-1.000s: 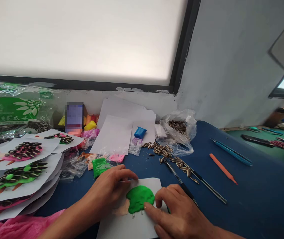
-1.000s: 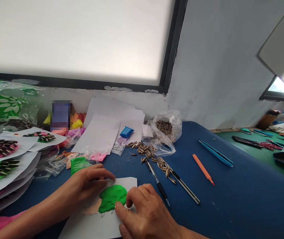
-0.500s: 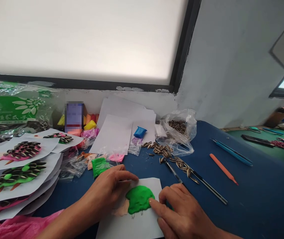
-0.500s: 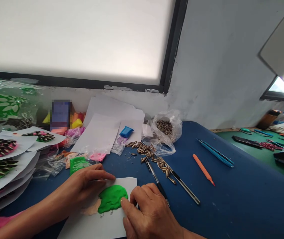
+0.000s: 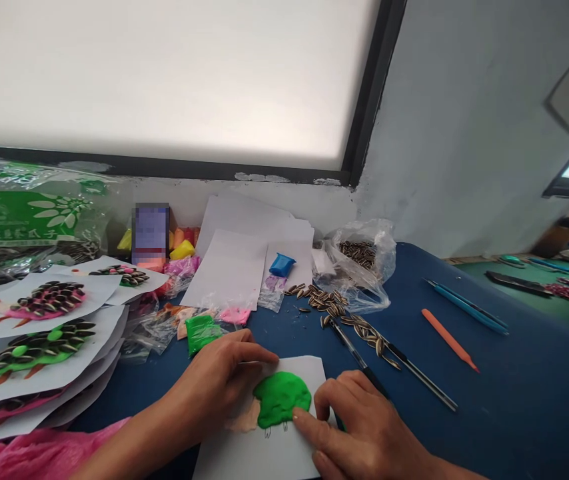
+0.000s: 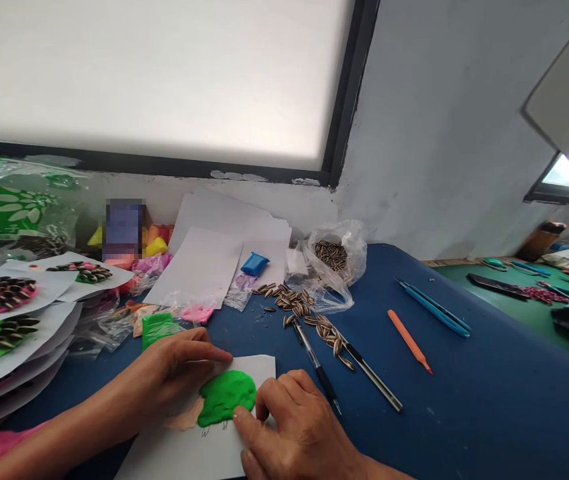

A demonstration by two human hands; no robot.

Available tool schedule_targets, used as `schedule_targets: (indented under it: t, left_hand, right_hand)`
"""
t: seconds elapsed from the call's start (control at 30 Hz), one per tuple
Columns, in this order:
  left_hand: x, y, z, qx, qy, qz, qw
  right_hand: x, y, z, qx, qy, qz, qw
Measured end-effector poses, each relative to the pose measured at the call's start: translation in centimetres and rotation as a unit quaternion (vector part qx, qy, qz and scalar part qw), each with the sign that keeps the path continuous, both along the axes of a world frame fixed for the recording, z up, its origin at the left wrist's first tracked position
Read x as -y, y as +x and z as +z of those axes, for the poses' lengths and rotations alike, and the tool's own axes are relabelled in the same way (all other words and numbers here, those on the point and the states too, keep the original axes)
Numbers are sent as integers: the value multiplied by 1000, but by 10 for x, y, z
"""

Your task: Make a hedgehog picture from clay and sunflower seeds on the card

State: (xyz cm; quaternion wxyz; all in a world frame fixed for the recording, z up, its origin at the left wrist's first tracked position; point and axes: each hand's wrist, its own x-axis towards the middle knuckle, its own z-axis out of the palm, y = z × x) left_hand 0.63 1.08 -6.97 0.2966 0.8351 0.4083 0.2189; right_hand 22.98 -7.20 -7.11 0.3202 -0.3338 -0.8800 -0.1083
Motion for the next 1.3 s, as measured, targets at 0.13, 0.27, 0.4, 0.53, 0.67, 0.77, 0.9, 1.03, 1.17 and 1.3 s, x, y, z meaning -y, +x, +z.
schedule_targets:
  t: [0.13,0.27,0.4,0.53,0.67,0.77,0.9,1.03,1.17,1.3]
  left_hand:
    - [-1,0,-2,-2,8,0,1000]
    - [-2,0,-4,-1,10,4,1000]
    - [-1,1,-3,-5,8,3,1000]
    - [-1,0,-2,4,4,-1,1000]
    - [-1,0,-3,10,1,0,1000]
    - [-1,0,-3,7,1,3,1000]
    - [-2,0,-4,3,5,-3,1000]
    - [-1,0,-4,7,5,-2,1000]
    - [-1,0,-2,5,-5,0,1000]
    - [-1,-1,-2,7,-5,-6,1000]
  right_hand:
    - [-1,1,-1,12,8,2,1000]
    - [-3,3,-2,44,-1,14,999]
    - [-4,2,-2,64,-22,9,998]
    - [-3,2,0,43,-13,11,999]
    - [-1,3,1,27,-13,-6,1000]
    - [0,3,1,25,-15,-12,999]
    - [-1,1,-1,14,5,-10,1000]
    - [-1,2,0,3,-1,-6,1000]
    - [0,3,0,3,-6,-6,1000]
    - [0,3,0,-1,1,-1,1000]
